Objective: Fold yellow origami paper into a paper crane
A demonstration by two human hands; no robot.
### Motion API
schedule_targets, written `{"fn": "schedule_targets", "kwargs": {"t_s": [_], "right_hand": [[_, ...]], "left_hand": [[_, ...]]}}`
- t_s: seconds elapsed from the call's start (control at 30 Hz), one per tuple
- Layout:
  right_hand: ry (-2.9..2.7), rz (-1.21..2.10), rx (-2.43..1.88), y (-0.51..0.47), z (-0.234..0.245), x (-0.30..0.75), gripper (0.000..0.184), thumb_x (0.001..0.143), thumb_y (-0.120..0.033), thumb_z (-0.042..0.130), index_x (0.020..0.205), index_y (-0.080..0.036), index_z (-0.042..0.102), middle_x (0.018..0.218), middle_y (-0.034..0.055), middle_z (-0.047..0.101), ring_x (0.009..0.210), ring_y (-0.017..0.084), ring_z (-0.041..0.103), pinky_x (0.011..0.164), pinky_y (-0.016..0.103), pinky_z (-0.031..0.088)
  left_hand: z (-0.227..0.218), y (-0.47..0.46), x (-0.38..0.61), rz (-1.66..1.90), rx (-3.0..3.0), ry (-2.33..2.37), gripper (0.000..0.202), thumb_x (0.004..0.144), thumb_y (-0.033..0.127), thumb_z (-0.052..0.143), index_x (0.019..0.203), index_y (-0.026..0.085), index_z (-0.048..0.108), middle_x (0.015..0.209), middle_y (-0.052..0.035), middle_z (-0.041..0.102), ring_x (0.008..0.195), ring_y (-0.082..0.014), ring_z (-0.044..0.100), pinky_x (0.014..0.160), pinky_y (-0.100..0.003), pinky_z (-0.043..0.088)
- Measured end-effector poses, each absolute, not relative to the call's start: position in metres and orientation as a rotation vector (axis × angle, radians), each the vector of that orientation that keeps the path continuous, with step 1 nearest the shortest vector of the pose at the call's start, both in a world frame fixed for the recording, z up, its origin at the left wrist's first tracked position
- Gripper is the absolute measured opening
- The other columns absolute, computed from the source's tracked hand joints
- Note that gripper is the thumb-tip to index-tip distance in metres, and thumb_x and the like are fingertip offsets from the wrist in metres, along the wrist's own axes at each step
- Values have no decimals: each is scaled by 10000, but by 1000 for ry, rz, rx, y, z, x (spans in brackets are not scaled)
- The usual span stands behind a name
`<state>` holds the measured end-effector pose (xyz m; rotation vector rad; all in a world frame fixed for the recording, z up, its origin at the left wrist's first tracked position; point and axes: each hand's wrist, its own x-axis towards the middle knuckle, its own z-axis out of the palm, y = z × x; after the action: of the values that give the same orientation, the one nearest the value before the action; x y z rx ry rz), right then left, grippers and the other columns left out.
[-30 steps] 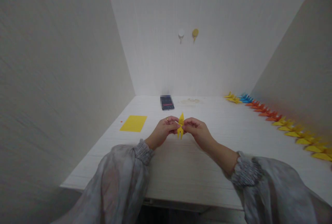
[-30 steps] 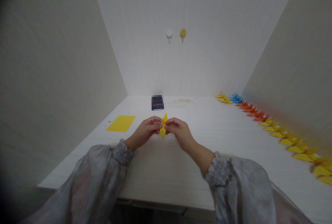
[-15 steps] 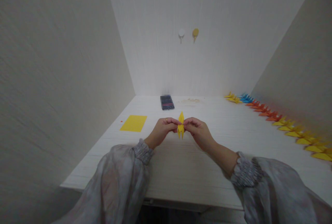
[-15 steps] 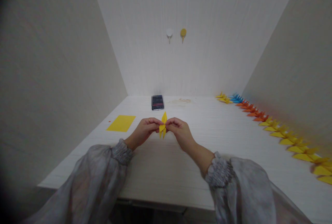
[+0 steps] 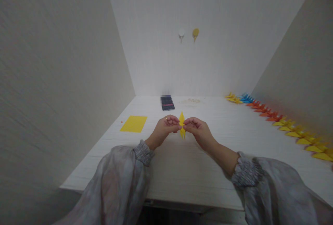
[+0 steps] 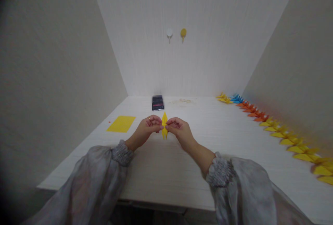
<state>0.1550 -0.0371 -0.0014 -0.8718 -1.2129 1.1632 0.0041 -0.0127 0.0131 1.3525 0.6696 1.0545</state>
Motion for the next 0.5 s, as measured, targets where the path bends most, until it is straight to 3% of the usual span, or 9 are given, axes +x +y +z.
{"fn": "schedule_targets", "kwargs": {"t_s": [0.2,0.33,0.5], "right_hand": [[-1176,1149,-871,-37,0,153,250,528,-202,704,716,-189,539,668,-24,559,612,104,521,606,259,425],[-1145,1153,-871,-38,1,152,263,525,-173,699,722,-192,526,652,-33,549,598,96,518,601,249,425],[-1160,1217,-865,-40,2,150,293,536,-197,699,783,-194,541,663,-31,562,607,101,529,621,258,426]], "left_hand": [[12,-11,4,1045,1326,710,362,536,142,671,796,156,420,606,42,551,491,-53,471,483,-183,362],[11,-10,3,1004,1360,725,313,563,203,665,817,131,497,602,28,546,490,-53,459,487,-190,351],[12,-11,3,965,1425,815,214,582,300,648,648,115,562,538,23,517,469,-56,423,478,-202,326]]}}
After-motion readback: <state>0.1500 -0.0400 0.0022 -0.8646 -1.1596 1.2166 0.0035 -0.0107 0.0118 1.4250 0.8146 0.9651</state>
